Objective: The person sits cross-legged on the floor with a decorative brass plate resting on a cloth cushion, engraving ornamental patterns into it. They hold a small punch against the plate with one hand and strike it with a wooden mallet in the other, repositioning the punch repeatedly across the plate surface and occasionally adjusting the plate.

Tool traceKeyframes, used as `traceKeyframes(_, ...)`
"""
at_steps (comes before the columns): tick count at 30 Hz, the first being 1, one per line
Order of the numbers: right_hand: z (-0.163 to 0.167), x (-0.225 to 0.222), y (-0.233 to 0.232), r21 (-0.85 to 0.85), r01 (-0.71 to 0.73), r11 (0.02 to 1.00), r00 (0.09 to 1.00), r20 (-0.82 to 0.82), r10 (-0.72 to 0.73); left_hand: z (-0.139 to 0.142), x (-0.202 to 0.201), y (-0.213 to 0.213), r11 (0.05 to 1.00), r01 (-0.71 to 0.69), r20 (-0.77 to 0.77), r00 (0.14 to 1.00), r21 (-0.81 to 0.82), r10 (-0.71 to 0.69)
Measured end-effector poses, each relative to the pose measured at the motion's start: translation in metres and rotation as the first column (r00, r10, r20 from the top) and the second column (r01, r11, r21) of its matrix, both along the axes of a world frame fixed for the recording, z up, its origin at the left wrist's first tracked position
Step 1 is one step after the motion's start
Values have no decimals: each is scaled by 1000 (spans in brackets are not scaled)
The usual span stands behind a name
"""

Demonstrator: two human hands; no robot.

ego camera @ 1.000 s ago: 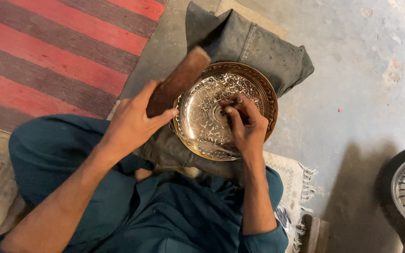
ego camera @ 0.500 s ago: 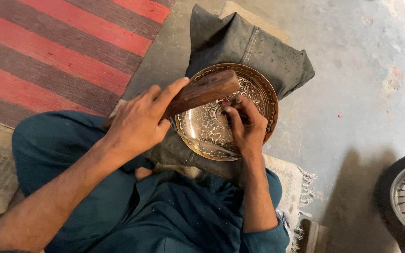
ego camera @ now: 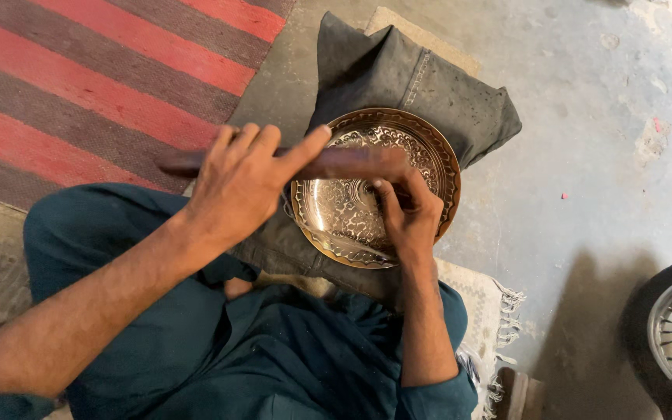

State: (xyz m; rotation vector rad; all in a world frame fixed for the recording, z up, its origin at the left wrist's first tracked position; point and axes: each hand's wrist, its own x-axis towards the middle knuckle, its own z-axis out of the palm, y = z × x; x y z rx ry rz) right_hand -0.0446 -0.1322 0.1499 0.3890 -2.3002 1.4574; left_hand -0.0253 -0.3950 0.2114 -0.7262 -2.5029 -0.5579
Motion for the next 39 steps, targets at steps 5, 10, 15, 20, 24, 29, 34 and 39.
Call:
traceKeyframes(5,4,0,-1,57,46,997,998,35,-48,-2,-1,1,989,-72,-107,993,-127,58)
traceKeyframes(10,6,1,0,43,-5,999,1000,-31,6,-3,0,1,971,-131,-170,981,-202,97)
traceKeyframes(15,7,1,-1,10,-22,1000,999,26,21,-5,-1,1,977,-125,-172,980,-173,95)
traceKeyframes(20,11,3,-2,16,-32,999,999,20,32,-9,-5,-2,966,-150,-230,968,-212,100)
traceKeyframes(24,13,3,-2,56,-19,998,1000,3,19,-13,-6,-1,981,-115,-185,979,-157,85)
traceKeyframes(29,12,1,-2,45,-12,999,1000,-25,13,-13,-9,0,999,-22,-121,992,27,26)
traceKeyframes(34,11,0,-1,63,-27,998,999,-42,29,-10,-9,-3,998,-37,-165,986,-47,29)
traceKeyframes(39,11,0,-1,53,-42,998,999,1,42,-10,-10,-5,984,-99,-194,979,-149,69)
